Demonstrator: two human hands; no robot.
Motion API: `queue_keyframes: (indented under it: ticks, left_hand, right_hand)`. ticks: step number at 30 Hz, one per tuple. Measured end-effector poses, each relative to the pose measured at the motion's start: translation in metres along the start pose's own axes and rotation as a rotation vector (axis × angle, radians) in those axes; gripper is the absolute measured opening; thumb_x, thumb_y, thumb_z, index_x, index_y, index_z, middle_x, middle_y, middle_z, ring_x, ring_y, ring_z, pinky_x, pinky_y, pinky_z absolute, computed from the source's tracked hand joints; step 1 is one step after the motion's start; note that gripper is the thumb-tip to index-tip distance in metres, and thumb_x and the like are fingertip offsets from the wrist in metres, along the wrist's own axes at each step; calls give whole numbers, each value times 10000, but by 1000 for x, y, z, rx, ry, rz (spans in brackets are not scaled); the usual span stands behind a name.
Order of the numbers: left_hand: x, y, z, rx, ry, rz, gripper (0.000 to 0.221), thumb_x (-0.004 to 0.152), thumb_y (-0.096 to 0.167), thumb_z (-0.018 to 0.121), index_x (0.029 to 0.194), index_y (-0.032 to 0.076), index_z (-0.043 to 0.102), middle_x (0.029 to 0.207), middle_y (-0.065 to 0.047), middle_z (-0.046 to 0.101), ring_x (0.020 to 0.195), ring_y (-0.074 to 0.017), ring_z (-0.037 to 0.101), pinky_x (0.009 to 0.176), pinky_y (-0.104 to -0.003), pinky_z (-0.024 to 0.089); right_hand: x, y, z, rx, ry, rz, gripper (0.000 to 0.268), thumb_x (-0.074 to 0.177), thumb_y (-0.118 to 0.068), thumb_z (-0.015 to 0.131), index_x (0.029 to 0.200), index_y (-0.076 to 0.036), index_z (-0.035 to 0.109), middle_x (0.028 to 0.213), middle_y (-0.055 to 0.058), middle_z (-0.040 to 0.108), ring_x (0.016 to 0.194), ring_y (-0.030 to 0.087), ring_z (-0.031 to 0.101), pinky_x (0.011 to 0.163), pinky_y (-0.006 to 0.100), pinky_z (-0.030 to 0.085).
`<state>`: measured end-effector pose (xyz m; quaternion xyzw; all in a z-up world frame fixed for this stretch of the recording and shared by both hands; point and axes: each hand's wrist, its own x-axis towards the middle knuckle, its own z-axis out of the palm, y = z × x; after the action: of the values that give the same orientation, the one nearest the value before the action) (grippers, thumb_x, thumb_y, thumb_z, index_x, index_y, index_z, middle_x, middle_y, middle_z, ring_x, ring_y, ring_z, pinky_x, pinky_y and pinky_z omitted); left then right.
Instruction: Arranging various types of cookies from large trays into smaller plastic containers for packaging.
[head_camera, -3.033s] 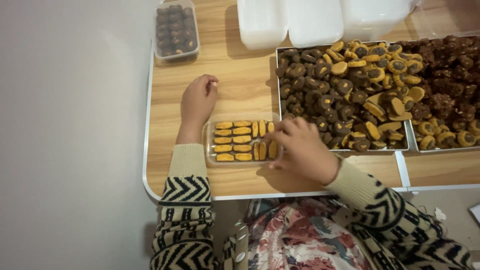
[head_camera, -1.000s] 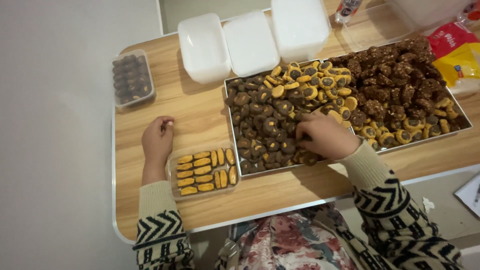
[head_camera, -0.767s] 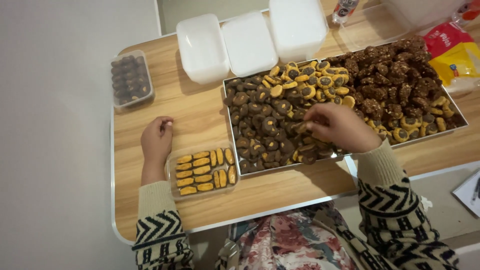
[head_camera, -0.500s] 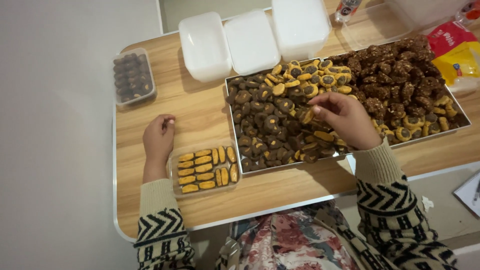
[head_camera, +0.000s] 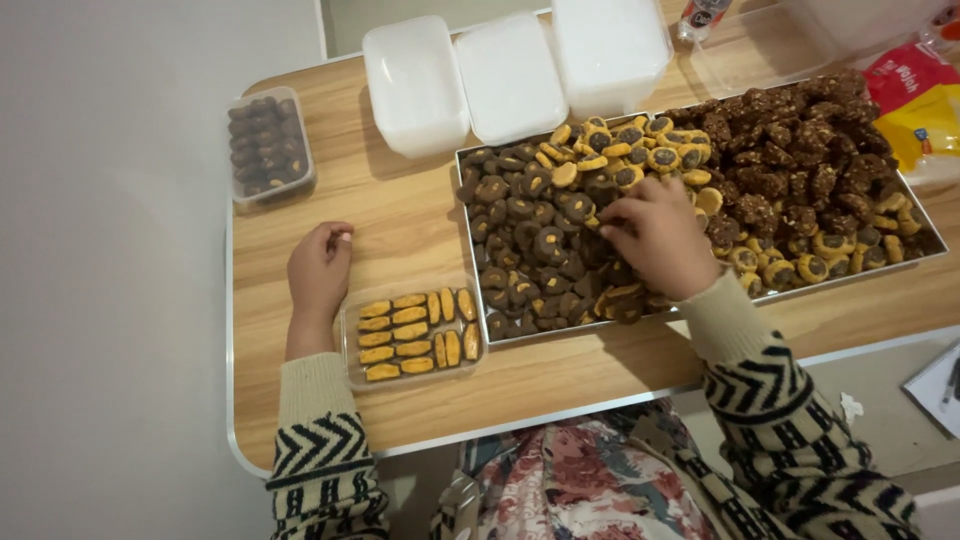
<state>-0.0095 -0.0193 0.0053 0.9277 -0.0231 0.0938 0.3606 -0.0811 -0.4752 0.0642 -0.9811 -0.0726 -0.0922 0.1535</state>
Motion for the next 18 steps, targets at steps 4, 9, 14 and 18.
queue_keyframes:
  ticks: [4,9,14,18]
  left_hand:
    - [3,-12,5,-10,8,-2,174,998,206,612,1120,175,732,935,-116,680,918,-337,668,855,-450,512]
    - [3,-11,4,-8,-10,-35,171,999,224,614,1112,190,738,968,-111,703,958,-352,679,876,-455,517]
    - [3,-6,0,-20,-17,-28,178,994,224,610,1114,182,735,970,-116,705,948,-355,677,870,-463,515]
    - [5,-9,1,-3,-20,-22,165,990,236,617,1102,201,732,937,-95,698,938,-340,676,855,-461,517]
  right_hand:
    - [10,-2,22,-156,-15,6,130,904,-310,769,957,-192,780,975,23,614,988,260,557,809,376,473]
    - [6,-4,23,-338,49,43,179,835,-376,799,912,-216,778,978,12,601,984,253,550,769,383,468]
    - [-3,-39,0,-142,76,-108,98,851,-279,791,888,-192,769,955,36,611,932,293,578,765,408,480]
    - [-13,-71,21,78,-36,-418,56,789,-227,753,779,-187,716,910,45,626,900,327,601,742,435,500]
